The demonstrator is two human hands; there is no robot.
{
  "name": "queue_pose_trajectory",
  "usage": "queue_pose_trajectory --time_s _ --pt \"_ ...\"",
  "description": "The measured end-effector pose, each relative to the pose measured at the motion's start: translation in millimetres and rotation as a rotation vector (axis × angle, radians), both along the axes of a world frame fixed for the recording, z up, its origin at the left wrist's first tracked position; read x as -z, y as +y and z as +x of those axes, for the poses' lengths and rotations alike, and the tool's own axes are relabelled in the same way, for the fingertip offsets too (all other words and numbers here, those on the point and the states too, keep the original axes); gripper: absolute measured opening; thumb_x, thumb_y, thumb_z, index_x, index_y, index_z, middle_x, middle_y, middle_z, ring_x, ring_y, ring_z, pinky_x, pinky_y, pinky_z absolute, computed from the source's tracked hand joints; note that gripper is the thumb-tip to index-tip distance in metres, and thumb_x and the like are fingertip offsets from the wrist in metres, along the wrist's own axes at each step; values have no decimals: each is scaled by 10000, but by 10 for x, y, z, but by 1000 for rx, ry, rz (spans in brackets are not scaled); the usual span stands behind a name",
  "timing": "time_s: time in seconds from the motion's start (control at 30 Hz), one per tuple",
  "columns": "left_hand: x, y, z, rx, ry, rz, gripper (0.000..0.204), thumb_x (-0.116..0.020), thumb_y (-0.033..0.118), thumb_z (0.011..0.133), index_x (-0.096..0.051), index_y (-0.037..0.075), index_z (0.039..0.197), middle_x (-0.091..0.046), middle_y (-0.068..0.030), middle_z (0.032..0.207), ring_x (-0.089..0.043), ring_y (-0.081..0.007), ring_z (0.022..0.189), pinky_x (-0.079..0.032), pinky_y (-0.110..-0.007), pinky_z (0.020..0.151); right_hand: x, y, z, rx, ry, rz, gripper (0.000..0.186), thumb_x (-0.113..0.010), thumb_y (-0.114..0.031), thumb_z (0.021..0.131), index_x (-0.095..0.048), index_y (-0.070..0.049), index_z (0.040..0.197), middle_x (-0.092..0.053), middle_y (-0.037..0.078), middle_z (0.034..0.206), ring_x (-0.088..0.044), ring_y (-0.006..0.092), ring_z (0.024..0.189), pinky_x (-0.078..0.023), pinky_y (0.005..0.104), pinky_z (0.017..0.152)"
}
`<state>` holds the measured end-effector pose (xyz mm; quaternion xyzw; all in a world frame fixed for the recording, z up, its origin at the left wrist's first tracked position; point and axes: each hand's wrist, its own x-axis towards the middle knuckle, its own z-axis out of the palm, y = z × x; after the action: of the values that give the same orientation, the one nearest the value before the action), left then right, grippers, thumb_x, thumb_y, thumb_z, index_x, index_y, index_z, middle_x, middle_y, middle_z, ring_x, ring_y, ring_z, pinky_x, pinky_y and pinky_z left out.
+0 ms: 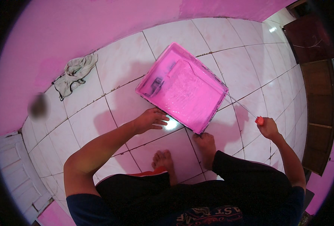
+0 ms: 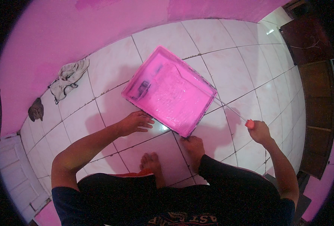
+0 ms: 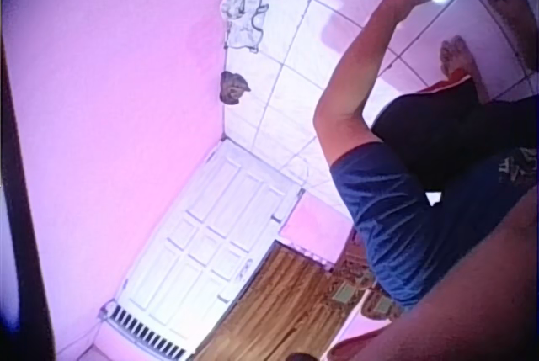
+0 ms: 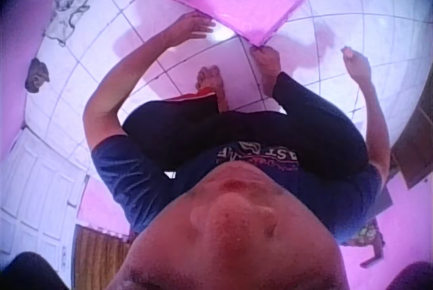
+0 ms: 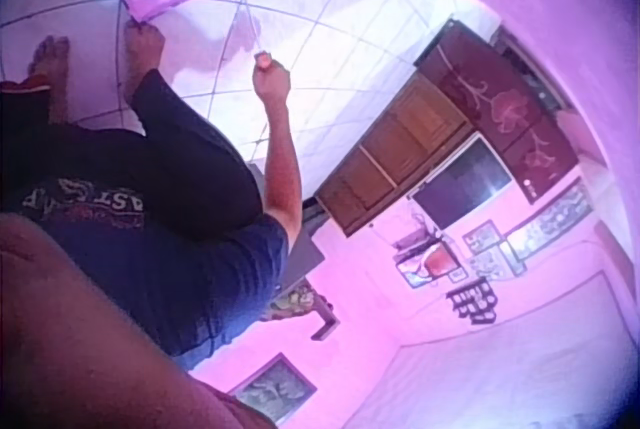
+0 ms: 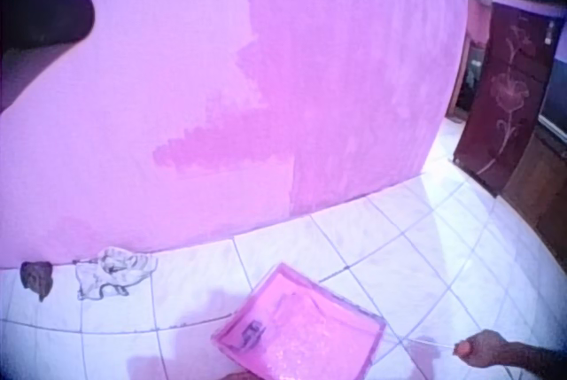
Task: The person paints a wall with pink paint using a roller, dipping the roller into a pink paint tray on the floor.
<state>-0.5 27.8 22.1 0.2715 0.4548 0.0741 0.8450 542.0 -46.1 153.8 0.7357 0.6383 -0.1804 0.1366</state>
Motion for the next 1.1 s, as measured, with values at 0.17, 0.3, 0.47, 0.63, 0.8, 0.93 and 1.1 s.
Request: queue_pose_trajectory --time_s 0.17,0.3,0.47,0.63,0.8,0.93,1.1 --pt "-11 25 -28 22 0 6 367 -558 200 1014 -469 6 1312 -589 -144 1336 -595 -283 1221 -507 -443 1024 12 321 -273 29 -6 -80 241 -626 -225 839 -665 13 830 -692 238 825 -668 436 812 -538 492 725" --pt "16 31 -34 44 -6 35 375 -561 208 1012 -475 8 1317 -590 -139 1333 -594 -286 1222 -506 -444 1026 31 433 -241 -14 -5 -63 234 -617 -218 838 -666 11 841 -696 236 835 -671 430 816 -538 488 728" --pt "32 32 -38 9 63 11 423 -601 281 996 -489 27 1315 -602 -125 1311 -596 -277 1194 -484 -459 1024 -76 532 -360 11 -12 -83 232 -614 -221 841 -666 3 874 -701 227 856 -671 423 829 -538 475 741" --pt "50 32 -18 -9 69 16 413 -611 324 981 -522 47 1273 -631 -107 1267 -613 -253 1138 -479 -449 997 -43 257 -66 10 19 -100 225 -614 -216 840 -657 1 883 -696 222 848 -665 422 823 -531 473 739" --pt "45 37 3 -7 137 49 380 -589 344 987 -554 56 1232 -657 -88 1221 -632 -221 1094 -492 -422 963 -48 -105 297 71 51 -160 201 -612 -198 835 -636 -2 871 -687 215 859 -656 414 830 -522 478 738" --pt "96 45 -1 -7 153 89 392 -567 366 998 -561 58 1241 -662 -84 1189 -638 -210 1074 -497 -415 951 -13 -438 790 -22 35 -179 198 -623 -198 828 -633 -7 877 -687 206 864 -654 411 831 -520 483 746" --pt "98 58 29 -10 145 100 385 -569 368 998 -571 59 1227 -664 -83 1178 -645 -208 1056 -499 -415 944 -102 -757 1365 -12 -123 -253 178 -649 -186 810 -644 -10 838 -687 201 845 -652 414 822 -521 481 746"
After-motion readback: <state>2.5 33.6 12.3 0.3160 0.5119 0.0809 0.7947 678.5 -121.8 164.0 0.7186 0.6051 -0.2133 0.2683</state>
